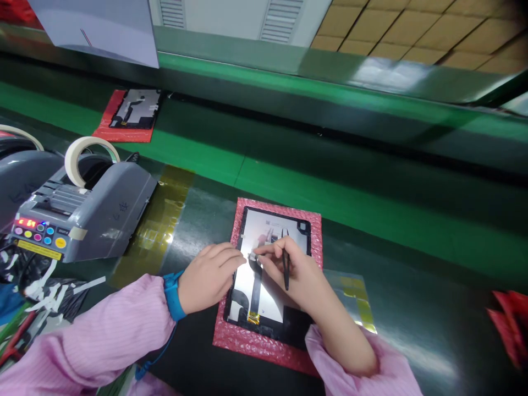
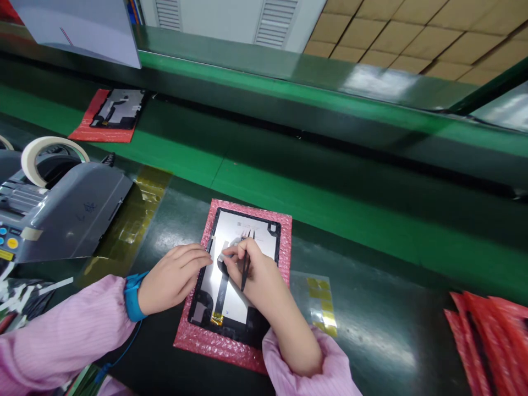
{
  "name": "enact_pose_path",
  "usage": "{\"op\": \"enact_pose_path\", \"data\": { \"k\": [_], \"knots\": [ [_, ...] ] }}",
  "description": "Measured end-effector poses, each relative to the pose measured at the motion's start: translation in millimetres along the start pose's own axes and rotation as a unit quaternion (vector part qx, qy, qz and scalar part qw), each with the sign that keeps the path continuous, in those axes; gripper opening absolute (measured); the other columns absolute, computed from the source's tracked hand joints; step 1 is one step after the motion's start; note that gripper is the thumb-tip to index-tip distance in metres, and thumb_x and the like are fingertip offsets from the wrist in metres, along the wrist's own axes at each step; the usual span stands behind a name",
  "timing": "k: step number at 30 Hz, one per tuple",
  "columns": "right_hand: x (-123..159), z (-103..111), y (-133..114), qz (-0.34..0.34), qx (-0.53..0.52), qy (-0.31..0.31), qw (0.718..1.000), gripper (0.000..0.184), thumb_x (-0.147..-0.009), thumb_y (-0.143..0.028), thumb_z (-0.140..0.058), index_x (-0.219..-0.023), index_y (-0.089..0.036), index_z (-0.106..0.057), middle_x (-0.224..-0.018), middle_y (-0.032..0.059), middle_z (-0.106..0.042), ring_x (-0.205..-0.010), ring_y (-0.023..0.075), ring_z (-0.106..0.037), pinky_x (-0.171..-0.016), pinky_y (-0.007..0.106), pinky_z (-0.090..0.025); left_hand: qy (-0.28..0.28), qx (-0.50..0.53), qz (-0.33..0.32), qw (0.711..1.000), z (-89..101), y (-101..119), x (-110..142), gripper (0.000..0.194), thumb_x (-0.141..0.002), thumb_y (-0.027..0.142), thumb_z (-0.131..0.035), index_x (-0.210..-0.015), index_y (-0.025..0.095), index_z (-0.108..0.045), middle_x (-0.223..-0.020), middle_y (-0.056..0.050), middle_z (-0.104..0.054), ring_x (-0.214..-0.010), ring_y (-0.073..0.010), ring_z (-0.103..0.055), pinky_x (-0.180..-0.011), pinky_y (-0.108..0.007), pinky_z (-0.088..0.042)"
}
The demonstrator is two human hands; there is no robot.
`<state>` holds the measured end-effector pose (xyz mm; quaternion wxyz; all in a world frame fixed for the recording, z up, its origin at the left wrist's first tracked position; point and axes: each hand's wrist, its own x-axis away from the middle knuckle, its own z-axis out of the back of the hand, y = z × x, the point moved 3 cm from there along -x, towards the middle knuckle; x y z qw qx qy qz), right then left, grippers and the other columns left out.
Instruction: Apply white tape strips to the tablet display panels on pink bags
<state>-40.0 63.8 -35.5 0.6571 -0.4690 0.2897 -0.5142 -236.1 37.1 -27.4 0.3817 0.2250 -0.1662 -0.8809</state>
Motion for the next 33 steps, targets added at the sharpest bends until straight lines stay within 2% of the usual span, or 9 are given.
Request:
{"op": "enact_pose_path", "data": {
  "k": [4,9,15,17,21,25,27,30,33],
  "knots": [
    [-1,-4,-3,0.013,0.047,-0.014,0.999,0.032,-0.083,-0.033,-0.065,-0.081,-0.027,-0.034,-0.101,0.006,-0.074,-0.069,0.0175,-0.066,-0.063,0.032,-0.051,0.0,0.0,0.007,1.0,-0.3,0,0,0.035,-0.09,0.006,-0.042,-0.12,0.014,-0.058,-0.117,-0.011,-0.068,-0.117,-0.0275,-0.058,-0.098,-0.044,-0.049],
    [0,-13,-12,0.018,0.106,-0.02,0.994,0.026,-0.082,-0.026,-0.06,-0.079,-0.027,-0.033,-0.09,0.0024,-0.071,-0.075,0.0206,-0.064,-0.067,0.034,-0.048,-0.01,0.0,0.016,1.0,0.6,0,0,0.036,-0.089,0.006,-0.042,-0.12,0.016,-0.059,-0.117,-0.01,-0.068,-0.119,-0.0265,-0.057,-0.099,-0.044,-0.048],
    [25,-15,-13,0.043,0.07,-0.102,0.991,0.022,-0.084,-0.017,-0.056,-0.081,-0.027,-0.036,-0.084,-0.0004,-0.07,-0.072,0.017,-0.065,-0.067,0.03,-0.049,-0.013,0.001,0.012,1.0,2.4,-3,-2,0.038,-0.089,0.005,-0.042,-0.122,0.012,-0.06,-0.12,-0.012,-0.068,-0.121,-0.0267,-0.057,-0.1,-0.043,-0.048],
    [30,-10,-8,0.046,0.028,-0.067,0.996,0.024,-0.089,-0.022,-0.057,-0.082,-0.027,-0.035,-0.09,0.0023,-0.073,-0.079,0.0177,-0.069,-0.071,0.03,-0.052,-0.035,-0.019,0.004,0.999,-1.1,-3,-4,0.042,-0.09,0.005,-0.042,-0.129,0.013,-0.058,-0.127,-0.011,-0.067,-0.129,-0.0269,-0.054,-0.102,-0.043,-0.046],
    [36,9,7,0.033,0.009,0.108,0.994,0.025,-0.094,-0.031,-0.057,-0.083,-0.028,-0.035,-0.097,0.0067,-0.077,-0.089,0.0211,-0.074,-0.075,0.033,-0.055,-0.084,-0.082,-0.05,0.992,-10.8,-1,-3,0.045,-0.095,0.006,-0.044,-0.138,0.015,-0.055,-0.144,-0.008,-0.059,-0.143,-0.0291,-0.041,-0.11,-0.049,-0.041],
    [55,28,29,0.008,0.069,0.206,0.976,0.023,-0.094,-0.038,-0.059,-0.087,-0.028,-0.039,-0.104,0.0111,-0.077,-0.095,0.0253,-0.074,-0.074,0.037,-0.055,-0.053,-0.111,-0.125,0.985,-9.0,10,11,0.031,-0.101,0.011,-0.043,-0.122,0.014,-0.065,-0.13,-0.008,-0.068,-0.137,-0.0239,-0.048,-0.115,-0.045,-0.037],
    [70,38,41,0.006,0.128,0.235,0.963,0.023,-0.092,-0.041,-0.06,-0.09,-0.028,-0.041,-0.113,0.0146,-0.075,-0.098,0.0283,-0.073,-0.077,0.042,-0.055,-0.012,-0.094,-0.162,0.982,-4.4,20,21,0.027,-0.101,0.012,-0.044,-0.096,0.016,-0.071,-0.102,-0.005,-0.075,-0.12,-0.0208,-0.061,-0.116,-0.04,-0.039],
    [94,46,60,0.028,0.219,0.225,0.949,0.025,-0.091,-0.045,-0.061,-0.094,-0.026,-0.045,-0.128,0.0201,-0.068,-0.112,0.0348,-0.069,-0.087,0.052,-0.054,0.024,-0.034,-0.169,0.985,0.5,37,33,0.038,-0.1,0.012,-0.044,-0.068,0.02,-0.063,-0.064,0.0,-0.063,-0.084,-0.0144,-0.066,-0.112,-0.034,-0.044],
    [111,47,74,0.055,0.286,0.202,0.935,0.023,-0.094,-0.047,-0.055,-0.094,-0.025,-0.048,-0.134,0.0224,-0.064,-0.128,0.039,-0.058,-0.097,0.06,-0.048,0.032,0.023,-0.167,0.985,-1.8,58,40,0.032,-0.099,0.013,-0.045,-0.074,0.02,-0.065,-0.072,0.001,-0.068,-0.084,-0.0125,-0.065,-0.112,-0.03,-0.043]
  ]
}}
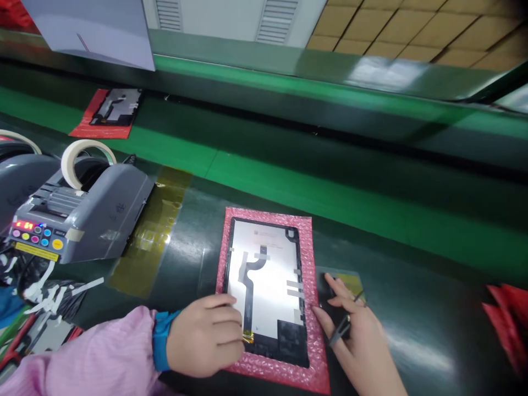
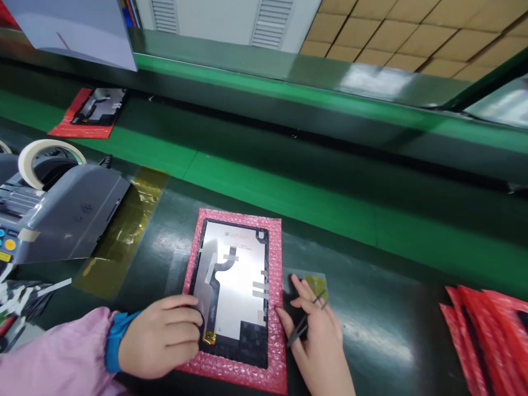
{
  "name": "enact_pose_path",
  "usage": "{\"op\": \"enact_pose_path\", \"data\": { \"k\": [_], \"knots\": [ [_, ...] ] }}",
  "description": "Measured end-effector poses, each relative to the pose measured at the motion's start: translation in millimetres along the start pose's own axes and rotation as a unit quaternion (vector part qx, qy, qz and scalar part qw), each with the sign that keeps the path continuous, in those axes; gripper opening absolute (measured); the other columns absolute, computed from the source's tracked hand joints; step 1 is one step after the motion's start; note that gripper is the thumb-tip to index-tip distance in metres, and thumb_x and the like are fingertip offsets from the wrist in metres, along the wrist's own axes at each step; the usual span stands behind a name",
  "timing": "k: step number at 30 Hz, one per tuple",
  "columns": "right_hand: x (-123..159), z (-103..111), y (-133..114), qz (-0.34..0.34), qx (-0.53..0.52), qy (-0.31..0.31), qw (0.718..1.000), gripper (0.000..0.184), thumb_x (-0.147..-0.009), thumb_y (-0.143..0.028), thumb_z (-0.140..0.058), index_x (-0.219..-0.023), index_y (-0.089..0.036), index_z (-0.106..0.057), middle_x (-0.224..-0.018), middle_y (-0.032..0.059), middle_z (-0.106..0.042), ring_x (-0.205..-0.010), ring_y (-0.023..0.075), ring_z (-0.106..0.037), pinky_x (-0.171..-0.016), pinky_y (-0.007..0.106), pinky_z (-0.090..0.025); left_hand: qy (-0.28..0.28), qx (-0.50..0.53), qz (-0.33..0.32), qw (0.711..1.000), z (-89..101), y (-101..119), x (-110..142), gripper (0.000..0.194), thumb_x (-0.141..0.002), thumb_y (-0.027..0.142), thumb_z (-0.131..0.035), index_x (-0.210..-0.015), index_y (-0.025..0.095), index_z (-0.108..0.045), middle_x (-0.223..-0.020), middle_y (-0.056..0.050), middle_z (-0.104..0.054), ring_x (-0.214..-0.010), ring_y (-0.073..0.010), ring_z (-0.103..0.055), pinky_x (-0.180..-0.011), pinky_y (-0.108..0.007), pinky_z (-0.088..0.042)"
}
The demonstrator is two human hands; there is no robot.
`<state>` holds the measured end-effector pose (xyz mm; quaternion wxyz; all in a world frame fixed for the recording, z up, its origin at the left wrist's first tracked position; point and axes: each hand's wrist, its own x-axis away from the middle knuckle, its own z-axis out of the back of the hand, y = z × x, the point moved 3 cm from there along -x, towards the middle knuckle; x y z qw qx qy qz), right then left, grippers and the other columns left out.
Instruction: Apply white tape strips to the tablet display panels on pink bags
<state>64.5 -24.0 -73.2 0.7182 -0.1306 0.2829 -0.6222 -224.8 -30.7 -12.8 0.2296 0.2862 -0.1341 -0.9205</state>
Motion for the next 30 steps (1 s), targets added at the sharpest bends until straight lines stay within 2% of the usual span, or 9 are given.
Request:
{"op": "enact_pose_path", "data": {
  "k": [3,5,7,11,13,18,24,27,30],
  "knots": [
    [10,-3,5,0.02,0.034,0.0,0.999,0.023,-0.098,-0.047,-0.046,-0.097,-0.025,-0.049,-0.136,0.0221,-0.063,-0.133,0.0383,-0.054,-0.101,0.064,-0.044,-0.036,-0.014,-0.013,0.999,-15.2,18,-2,0.019,-0.097,0.028,-0.055,-0.107,0.021,-0.07,-0.122,0.0,-0.071,-0.123,-0.0225,-0.058,-0.117,-0.04,-0.037],
    [12,-7,6,0.024,0.063,-0.004,0.998,0.025,-0.1,-0.047,-0.041,-0.1,-0.024,-0.05,-0.139,0.0215,-0.061,-0.133,0.0388,-0.053,-0.101,0.066,-0.043,-0.104,-0.043,-0.013,0.994,-31.3,25,-2,0.041,-0.094,0.044,-0.06,-0.131,0.028,-0.061,-0.15,-0.001,-0.052,-0.14,-0.0334,-0.044,-0.116,-0.05,-0.037],
    [13,-11,9,0.021,0.088,-0.009,0.996,0.028,-0.101,-0.048,-0.038,-0.102,-0.023,-0.051,-0.142,0.0207,-0.058,-0.135,0.04,-0.051,-0.1,0.068,-0.043,-0.146,-0.07,0.002,0.987,-44.7,26,-1,0.053,-0.093,0.051,-0.062,-0.142,0.034,-0.052,-0.158,-0.001,-0.042,-0.144,-0.0373,-0.038,-0.114,-0.055,-0.036],
    [13,-7,16,0.005,0.085,0.0,0.996,0.03,-0.099,-0.051,-0.04,-0.101,-0.024,-0.053,-0.142,0.0183,-0.059,-0.137,0.0405,-0.048,-0.101,0.068,-0.043,-0.114,-0.1,0.025,0.988,-51.3,24,-1,0.041,-0.098,0.035,-0.058,-0.138,0.029,-0.055,-0.152,-0.005,-0.05,-0.141,-0.0318,-0.044,-0.116,-0.049,-0.035],
    [9,1,16,-0.012,0.056,0.017,0.998,0.027,-0.098,-0.049,-0.044,-0.097,-0.024,-0.053,-0.138,0.0178,-0.062,-0.132,0.0388,-0.054,-0.098,0.062,-0.047,-0.11,-0.096,0.03,0.989,-48.2,23,-2,0.042,-0.096,0.035,-0.061,-0.136,0.024,-0.057,-0.149,-0.009,-0.053,-0.141,-0.0315,-0.044,-0.116,-0.047,-0.036],
    [-25,17,-22,0.002,-0.041,0.071,0.997,0.019,-0.093,-0.042,-0.059,-0.085,-0.027,-0.049,-0.109,0.0132,-0.077,-0.09,0.0314,-0.075,-0.079,0.047,-0.055,-0.119,-0.068,0.077,0.988,-40.3,17,-4,0.052,-0.098,0.044,-0.055,-0.136,0.008,-0.054,-0.145,-0.017,-0.056,-0.144,-0.0347,-0.04,-0.118,-0.05,-0.035],
    [-82,-38,-86,-0.018,-0.232,-0.081,0.969,0.024,-0.092,-0.036,-0.058,-0.079,-0.028,-0.04,-0.101,0.0075,-0.077,-0.091,0.0255,-0.073,-0.077,0.04,-0.055,-0.081,-0.089,0.115,0.986,-39.1,7,-3,0.05,-0.102,0.041,-0.049,-0.136,0.005,-0.052,-0.143,-0.017,-0.058,-0.137,-0.0282,-0.05,-0.117,-0.041,-0.04],
    [-94,-58,-97,-0.024,-0.226,-0.096,0.969,0.021,-0.091,-0.034,-0.055,-0.078,-0.027,-0.04,-0.101,0.0082,-0.075,-0.095,0.0268,-0.07,-0.08,0.043,-0.053,-0.064,-0.076,0.146,0.984,-27.3,-7,-1,0.04,-0.102,0.031,-0.046,-0.131,0.006,-0.055,-0.134,-0.016,-0.064,-0.133,-0.0275,-0.054,-0.116,-0.042,-0.043],
    [-97,-62,-97,-0.026,-0.22,-0.095,0.971,0.023,-0.091,-0.035,-0.055,-0.078,-0.027,-0.038,-0.098,0.0082,-0.074,-0.095,0.0273,-0.069,-0.08,0.043,-0.051,-0.053,-0.075,0.172,0.981,-10.7,-26,1,0.033,-0.101,0.021,-0.042,-0.127,0.008,-0.057,-0.129,-0.016,-0.065,-0.131,-0.0285,-0.055,-0.114,-0.046,-0.045]
  ]
}}
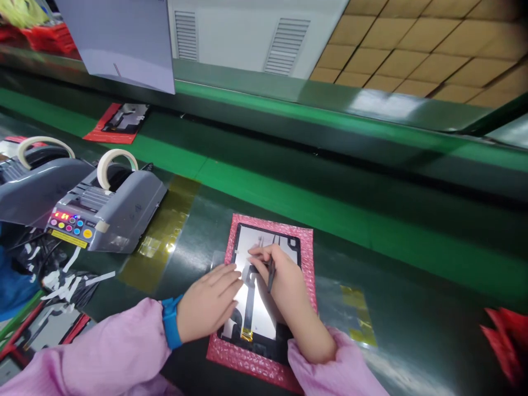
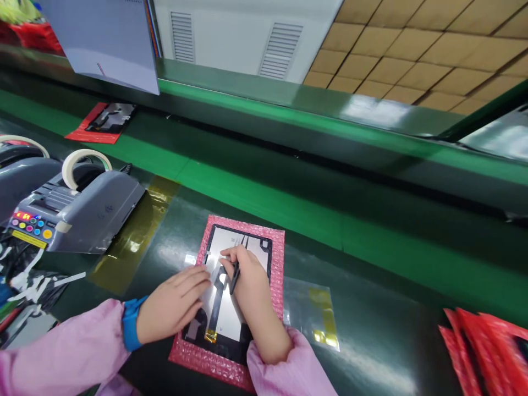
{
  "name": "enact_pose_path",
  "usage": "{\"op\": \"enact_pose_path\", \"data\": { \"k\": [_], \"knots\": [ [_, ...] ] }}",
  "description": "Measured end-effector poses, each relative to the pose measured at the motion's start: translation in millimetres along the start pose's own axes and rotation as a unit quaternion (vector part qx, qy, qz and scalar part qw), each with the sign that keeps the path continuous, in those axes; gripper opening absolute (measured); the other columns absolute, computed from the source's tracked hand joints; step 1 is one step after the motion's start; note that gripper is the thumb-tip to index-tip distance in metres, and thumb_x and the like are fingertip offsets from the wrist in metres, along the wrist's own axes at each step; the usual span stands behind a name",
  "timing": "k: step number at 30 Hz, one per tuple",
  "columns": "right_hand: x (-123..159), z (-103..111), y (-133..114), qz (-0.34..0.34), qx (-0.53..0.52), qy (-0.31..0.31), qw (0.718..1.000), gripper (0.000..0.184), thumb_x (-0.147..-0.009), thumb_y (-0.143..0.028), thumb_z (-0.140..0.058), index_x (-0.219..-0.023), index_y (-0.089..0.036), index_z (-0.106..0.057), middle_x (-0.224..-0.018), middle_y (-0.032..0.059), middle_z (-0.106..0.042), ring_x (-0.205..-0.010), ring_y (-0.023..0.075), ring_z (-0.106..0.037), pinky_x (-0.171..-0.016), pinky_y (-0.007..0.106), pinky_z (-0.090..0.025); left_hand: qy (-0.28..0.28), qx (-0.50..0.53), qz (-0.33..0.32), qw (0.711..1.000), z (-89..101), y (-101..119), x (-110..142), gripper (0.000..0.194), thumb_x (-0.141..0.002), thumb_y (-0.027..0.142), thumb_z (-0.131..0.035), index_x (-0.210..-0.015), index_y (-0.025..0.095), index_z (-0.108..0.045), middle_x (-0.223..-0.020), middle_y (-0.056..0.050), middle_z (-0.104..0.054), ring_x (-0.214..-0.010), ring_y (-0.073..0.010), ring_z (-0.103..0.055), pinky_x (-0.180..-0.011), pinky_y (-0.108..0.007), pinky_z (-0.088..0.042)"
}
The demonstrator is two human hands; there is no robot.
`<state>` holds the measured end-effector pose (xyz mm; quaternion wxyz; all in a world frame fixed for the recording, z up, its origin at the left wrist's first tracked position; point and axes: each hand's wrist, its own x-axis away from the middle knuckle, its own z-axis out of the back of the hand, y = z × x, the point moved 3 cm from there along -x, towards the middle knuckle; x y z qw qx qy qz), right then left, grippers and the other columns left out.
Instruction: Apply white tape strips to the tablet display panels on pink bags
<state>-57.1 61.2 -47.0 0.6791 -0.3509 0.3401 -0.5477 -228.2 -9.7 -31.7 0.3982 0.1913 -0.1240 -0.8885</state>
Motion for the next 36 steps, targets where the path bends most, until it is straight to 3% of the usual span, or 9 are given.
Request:
{"op": "enact_pose_path", "data": {
  "k": [5,14,23,29,36],
  "knots": [
    [-4,3,-3,-0.013,-0.018,-0.026,0.999,0.025,-0.091,-0.034,-0.058,-0.079,-0.027,-0.037,-0.091,0.0049,-0.072,-0.086,0.024,-0.067,-0.077,0.038,-0.049,0.018,0.034,0.033,0.999,14.1,-25,-8,0.031,-0.101,0.017,-0.039,-0.127,0.011,-0.055,-0.127,-0.016,-0.065,-0.13,-0.0275,-0.055,-0.112,-0.05,-0.048],
    [-11,3,-7,-0.029,0.049,-0.069,0.996,0.022,-0.091,-0.035,-0.052,-0.079,-0.027,-0.035,-0.087,0.0019,-0.069,-0.079,0.0225,-0.062,-0.069,0.035,-0.043,0.02,0.058,0.044,0.997,17.1,-31,-11,0.03,-0.101,0.018,-0.04,-0.125,0.01,-0.056,-0.125,-0.015,-0.066,-0.13,-0.0274,-0.056,-0.112,-0.047,-0.047],
    [5,5,-5,0.091,0.06,-0.066,0.992,0.022,-0.097,-0.024,-0.049,-0.08,-0.027,-0.036,-0.084,0.0008,-0.069,-0.077,0.0194,-0.064,-0.067,0.03,-0.047,-0.061,0.03,0.005,0.998,1.9,-33,-17,0.046,-0.098,0.011,-0.044,-0.144,0.015,-0.048,-0.144,-0.011,-0.057,-0.145,-0.0282,-0.041,-0.117,-0.049,-0.041],
    [29,7,-12,0.235,0.165,-0.002,0.958,0.024,-0.1,-0.017,-0.048,-0.079,-0.026,-0.038,-0.084,0.0001,-0.071,-0.071,0.0165,-0.061,-0.058,0.026,-0.042,-0.092,0.012,0.01,0.996,-4.3,-35,-15,0.042,-0.1,0.015,-0.044,-0.142,0.017,-0.051,-0.15,-0.009,-0.052,-0.147,-0.0283,-0.037,-0.12,-0.047,-0.036],
    [60,9,-18,0.258,0.185,0.007,0.948,0.027,-0.095,-0.006,-0.046,-0.08,-0.026,-0.037,-0.082,-0.0005,-0.07,-0.065,0.0142,-0.059,-0.055,0.024,-0.042,-0.078,0.028,0.009,0.997,-0.5,-34,-15,0.045,-0.1,0.014,-0.043,-0.144,0.015,-0.049,-0.148,-0.01,-0.054,-0.146,-0.0293,-0.038,-0.119,-0.048,-0.037]
  ]
}}
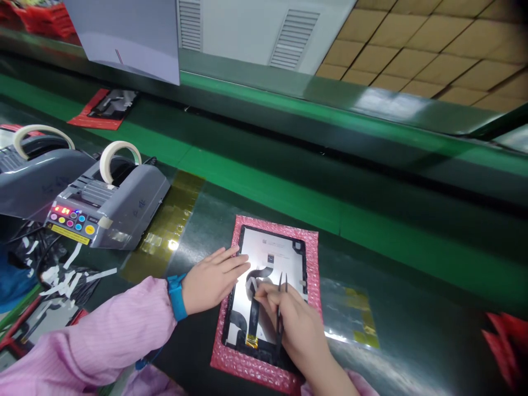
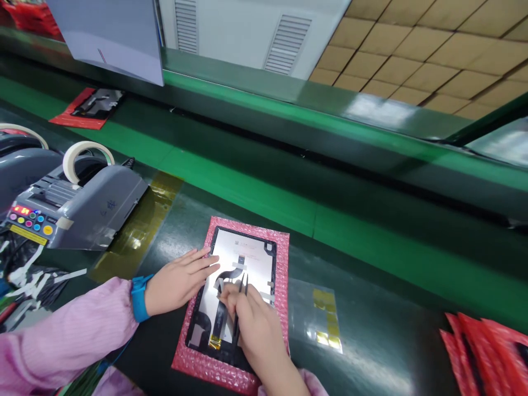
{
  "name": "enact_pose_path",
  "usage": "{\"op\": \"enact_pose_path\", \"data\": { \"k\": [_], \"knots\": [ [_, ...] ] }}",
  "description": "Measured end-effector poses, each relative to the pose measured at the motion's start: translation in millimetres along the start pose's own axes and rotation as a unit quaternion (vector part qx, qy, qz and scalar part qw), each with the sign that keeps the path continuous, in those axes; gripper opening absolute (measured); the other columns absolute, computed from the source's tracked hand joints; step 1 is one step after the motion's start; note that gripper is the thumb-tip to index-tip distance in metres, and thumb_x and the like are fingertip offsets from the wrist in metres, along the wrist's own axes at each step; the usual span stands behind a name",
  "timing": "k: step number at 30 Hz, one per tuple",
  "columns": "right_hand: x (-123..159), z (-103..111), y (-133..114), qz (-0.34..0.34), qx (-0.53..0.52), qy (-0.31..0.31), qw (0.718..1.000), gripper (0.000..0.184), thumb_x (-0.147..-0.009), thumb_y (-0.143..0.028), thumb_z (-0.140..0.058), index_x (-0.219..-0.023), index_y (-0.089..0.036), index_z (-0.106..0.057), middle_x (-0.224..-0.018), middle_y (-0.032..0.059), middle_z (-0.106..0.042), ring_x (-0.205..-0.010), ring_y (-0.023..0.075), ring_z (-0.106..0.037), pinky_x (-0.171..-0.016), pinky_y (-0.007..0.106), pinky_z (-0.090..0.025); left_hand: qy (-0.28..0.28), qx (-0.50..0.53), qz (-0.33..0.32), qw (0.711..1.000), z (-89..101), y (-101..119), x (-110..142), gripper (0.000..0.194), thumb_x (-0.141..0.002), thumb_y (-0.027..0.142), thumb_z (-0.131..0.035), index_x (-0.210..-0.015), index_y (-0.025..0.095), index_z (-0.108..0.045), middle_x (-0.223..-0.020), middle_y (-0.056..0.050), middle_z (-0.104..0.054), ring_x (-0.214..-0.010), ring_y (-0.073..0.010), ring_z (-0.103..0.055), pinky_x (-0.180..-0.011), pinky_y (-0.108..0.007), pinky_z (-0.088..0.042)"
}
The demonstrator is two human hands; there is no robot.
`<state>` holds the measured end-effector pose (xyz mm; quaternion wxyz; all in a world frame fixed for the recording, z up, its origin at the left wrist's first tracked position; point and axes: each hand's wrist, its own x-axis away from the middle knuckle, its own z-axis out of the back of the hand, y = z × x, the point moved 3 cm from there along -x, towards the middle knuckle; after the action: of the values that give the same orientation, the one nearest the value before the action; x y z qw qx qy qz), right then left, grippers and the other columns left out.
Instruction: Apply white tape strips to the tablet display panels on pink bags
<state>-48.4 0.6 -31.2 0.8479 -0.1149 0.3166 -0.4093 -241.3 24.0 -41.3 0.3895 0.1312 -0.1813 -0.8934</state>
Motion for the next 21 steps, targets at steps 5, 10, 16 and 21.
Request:
{"op": "enact_pose_path", "data": {
  "k": [5,10,16,21],
  "knots": [
    [10,-5,-6,-0.003,-0.016,-0.016,1.0,0.029,-0.093,-0.002,-0.046,-0.079,-0.026,-0.037,-0.081,-0.0003,-0.068,-0.067,0.0139,-0.059,-0.056,0.023,-0.041,-0.016,-0.021,-0.036,0.999,-0.2,0,-3,0.053,-0.091,0.004,-0.05,-0.139,0.027,-0.056,-0.149,-0.006,-0.054,-0.148,-0.031,-0.034,-0.118,-0.056,-0.033],
    [15,5,-15,-0.037,-0.077,-0.042,0.995,0.028,-0.094,-0.003,-0.046,-0.079,-0.026,-0.036,-0.083,-0.0002,-0.068,-0.068,0.0144,-0.059,-0.057,0.024,-0.043,-0.02,0.012,-0.009,1.0,0.8,-2,-9,0.051,-0.087,0.0,-0.051,-0.13,0.024,-0.063,-0.143,-0.008,-0.058,-0.147,-0.0308,-0.036,-0.12,-0.058,-0.029],
    [0,38,-20,-0.089,-0.162,-0.047,0.982,0.029,-0.094,-0.007,-0.05,-0.083,-0.027,-0.033,-0.086,-0.0016,-0.067,-0.074,0.0128,-0.065,-0.064,0.022,-0.049,0.071,0.304,-0.033,0.949,29.9,24,-7,0.033,-0.099,0.021,-0.047,-0.129,0.014,-0.059,-0.132,-0.015,-0.065,-0.128,-0.0242,-0.058,-0.111,-0.043,-0.045],
    [-21,52,-25,-0.092,-0.207,-0.04,0.973,0.027,-0.097,-0.01,-0.05,-0.086,-0.028,-0.033,-0.087,-0.0032,-0.066,-0.079,0.0094,-0.069,-0.069,0.018,-0.051,0.015,0.543,0.093,0.835,23.6,39,-3,0.033,-0.092,0.044,-0.067,-0.101,0.013,-0.069,-0.091,-0.009,-0.075,-0.083,-0.0186,-0.07,-0.08,-0.03,-0.055]
  ]
}}
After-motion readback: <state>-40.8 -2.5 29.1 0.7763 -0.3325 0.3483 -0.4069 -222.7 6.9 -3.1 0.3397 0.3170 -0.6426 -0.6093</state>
